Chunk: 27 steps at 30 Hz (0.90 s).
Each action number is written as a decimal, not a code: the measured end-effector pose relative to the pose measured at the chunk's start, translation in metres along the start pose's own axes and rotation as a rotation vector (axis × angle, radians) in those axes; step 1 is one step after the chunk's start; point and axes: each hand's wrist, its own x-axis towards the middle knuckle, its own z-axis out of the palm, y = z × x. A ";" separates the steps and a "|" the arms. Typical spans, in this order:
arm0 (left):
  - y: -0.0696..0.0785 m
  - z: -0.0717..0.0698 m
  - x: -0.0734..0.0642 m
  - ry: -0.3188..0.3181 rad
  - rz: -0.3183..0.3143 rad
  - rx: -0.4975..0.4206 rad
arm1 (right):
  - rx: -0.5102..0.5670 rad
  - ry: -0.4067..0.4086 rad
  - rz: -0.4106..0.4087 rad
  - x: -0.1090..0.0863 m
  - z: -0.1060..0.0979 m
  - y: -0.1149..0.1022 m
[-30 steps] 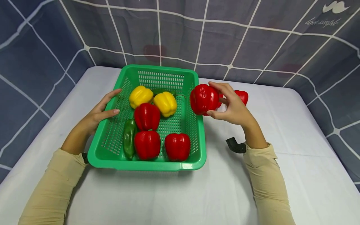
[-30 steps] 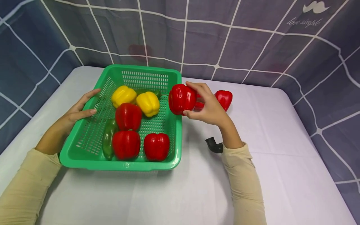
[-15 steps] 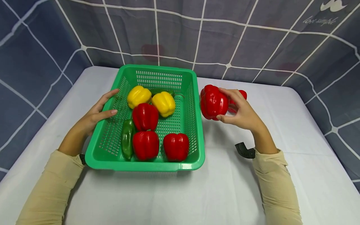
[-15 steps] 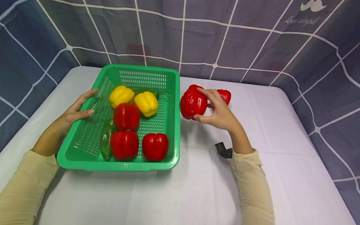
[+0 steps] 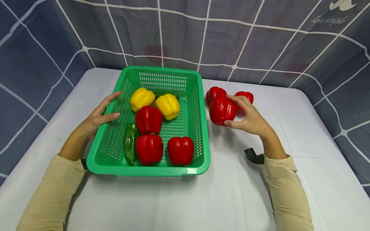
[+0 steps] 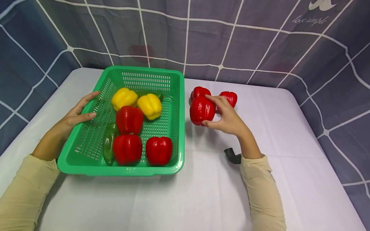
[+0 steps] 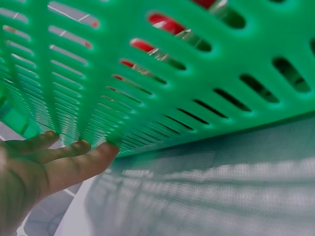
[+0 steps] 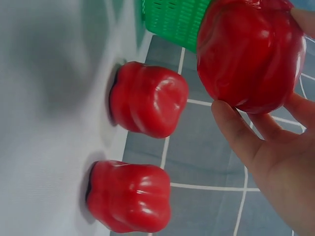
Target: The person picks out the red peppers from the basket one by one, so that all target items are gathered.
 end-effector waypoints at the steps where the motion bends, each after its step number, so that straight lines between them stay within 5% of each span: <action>1: 0.000 0.000 0.000 0.001 -0.001 0.001 | -0.001 -0.004 0.005 0.000 0.000 0.001; 17: -0.001 0.000 0.000 -0.009 -0.009 0.025 | 0.013 -0.102 0.124 0.007 0.012 0.022; 27: 0.000 0.000 0.001 0.004 -0.015 0.049 | 0.013 -0.147 0.125 0.009 0.020 0.023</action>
